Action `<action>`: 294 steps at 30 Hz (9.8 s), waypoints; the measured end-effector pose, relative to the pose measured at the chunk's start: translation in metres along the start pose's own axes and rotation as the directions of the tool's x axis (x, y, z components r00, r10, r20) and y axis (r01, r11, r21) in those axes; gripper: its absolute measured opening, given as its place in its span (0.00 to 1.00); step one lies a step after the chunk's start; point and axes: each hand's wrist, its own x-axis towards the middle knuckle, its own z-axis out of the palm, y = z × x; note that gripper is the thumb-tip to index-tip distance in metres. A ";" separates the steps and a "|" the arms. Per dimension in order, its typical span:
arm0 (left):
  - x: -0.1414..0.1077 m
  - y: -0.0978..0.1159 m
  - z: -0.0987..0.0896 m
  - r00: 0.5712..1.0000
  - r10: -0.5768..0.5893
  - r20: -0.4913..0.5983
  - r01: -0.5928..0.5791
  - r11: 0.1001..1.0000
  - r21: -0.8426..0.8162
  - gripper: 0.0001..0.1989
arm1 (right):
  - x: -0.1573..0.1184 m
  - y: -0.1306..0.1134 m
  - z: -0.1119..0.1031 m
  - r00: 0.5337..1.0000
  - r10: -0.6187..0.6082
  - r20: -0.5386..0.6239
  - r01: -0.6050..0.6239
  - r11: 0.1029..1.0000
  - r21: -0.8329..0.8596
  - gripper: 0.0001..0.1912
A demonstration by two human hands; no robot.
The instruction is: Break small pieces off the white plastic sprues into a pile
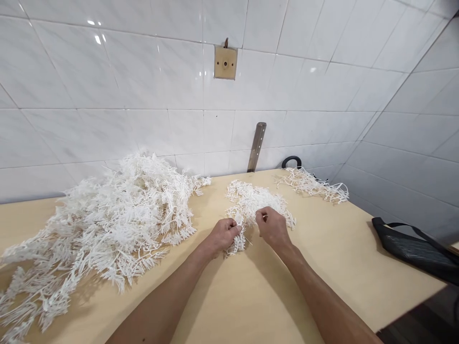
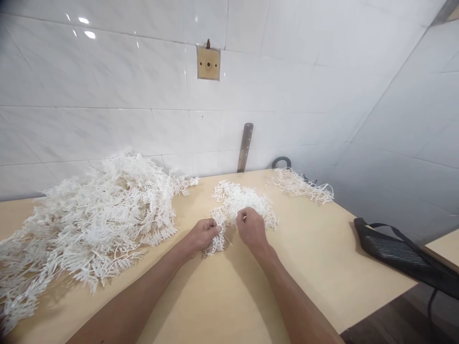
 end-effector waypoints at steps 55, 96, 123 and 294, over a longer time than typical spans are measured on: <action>0.009 -0.010 -0.001 0.926 0.268 -0.264 -0.209 0.950 0.232 0.15 | -0.025 -0.022 0.012 0.912 -0.401 0.088 0.401 0.916 0.022 0.10; 0.015 -0.016 0.001 0.858 0.416 -0.300 -0.200 0.809 0.552 0.10 | -0.024 -0.025 0.030 0.947 -0.314 0.071 0.320 0.944 -0.083 0.11; 0.016 -0.019 -0.007 0.894 0.319 -0.315 -0.287 0.947 0.145 0.18 | -0.020 -0.035 0.001 0.931 -0.336 0.146 0.300 0.928 0.221 0.08; -0.001 -0.021 0.004 0.858 0.509 0.074 -0.392 0.554 0.734 0.12 | -0.005 -0.018 -0.025 0.862 0.003 0.507 -0.163 0.948 0.273 0.16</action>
